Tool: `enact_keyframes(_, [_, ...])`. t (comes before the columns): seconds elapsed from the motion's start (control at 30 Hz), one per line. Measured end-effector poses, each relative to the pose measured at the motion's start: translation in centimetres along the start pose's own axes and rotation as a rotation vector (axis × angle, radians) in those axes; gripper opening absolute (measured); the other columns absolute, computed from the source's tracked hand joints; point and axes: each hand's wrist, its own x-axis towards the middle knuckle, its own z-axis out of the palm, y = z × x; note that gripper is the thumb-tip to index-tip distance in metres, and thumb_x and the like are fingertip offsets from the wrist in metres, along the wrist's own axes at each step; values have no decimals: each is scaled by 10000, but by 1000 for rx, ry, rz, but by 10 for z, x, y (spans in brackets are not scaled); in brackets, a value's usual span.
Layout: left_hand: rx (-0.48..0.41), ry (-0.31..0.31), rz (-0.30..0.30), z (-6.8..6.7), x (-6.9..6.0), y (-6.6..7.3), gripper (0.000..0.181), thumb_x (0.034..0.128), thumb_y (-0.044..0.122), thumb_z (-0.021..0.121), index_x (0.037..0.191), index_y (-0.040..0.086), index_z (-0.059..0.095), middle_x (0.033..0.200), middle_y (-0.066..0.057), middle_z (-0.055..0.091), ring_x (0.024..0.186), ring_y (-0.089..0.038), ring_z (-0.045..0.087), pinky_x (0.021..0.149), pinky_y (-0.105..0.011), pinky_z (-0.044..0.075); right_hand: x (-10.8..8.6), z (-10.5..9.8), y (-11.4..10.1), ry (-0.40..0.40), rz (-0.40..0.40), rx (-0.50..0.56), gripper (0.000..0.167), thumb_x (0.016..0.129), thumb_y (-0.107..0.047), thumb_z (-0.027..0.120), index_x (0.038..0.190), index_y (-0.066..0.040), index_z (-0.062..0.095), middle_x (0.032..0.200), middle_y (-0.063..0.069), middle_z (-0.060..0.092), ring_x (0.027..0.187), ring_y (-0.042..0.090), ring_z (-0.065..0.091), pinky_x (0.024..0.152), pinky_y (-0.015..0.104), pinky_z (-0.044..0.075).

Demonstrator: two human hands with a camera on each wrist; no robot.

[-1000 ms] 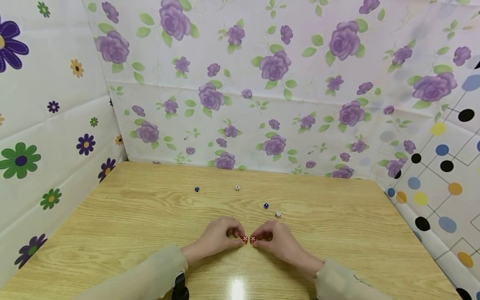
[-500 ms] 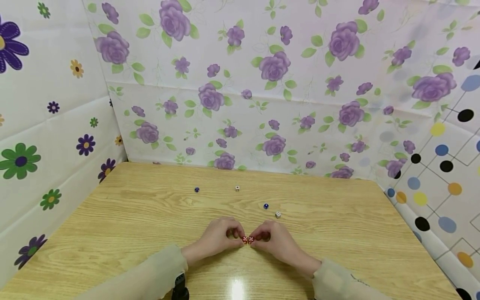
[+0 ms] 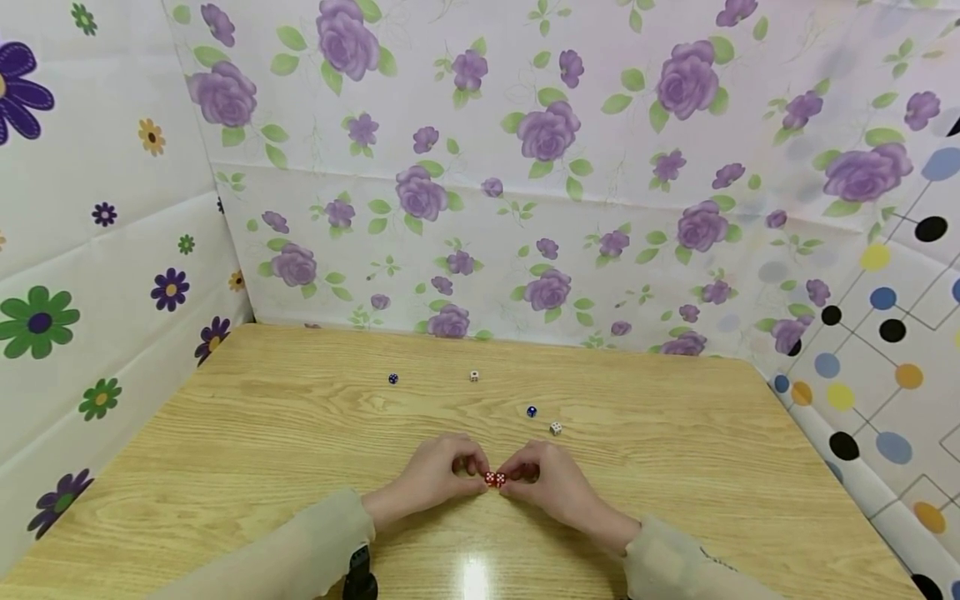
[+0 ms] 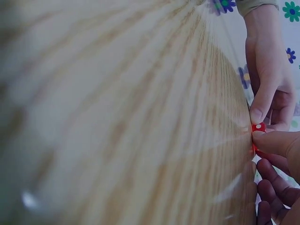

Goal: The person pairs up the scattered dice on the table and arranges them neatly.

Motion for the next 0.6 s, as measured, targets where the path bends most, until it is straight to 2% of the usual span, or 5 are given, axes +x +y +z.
enact_keyframes(0.6, [-11,-37,4,-3,2,0,117,812,236,814,865,202,715,804,42,644,669,-38,473,639,-192,369,-1,-1,-1,-6,3,17,100,816,-210,809,907,-195,769,890,-56,685,765,22,584,660,184,480])
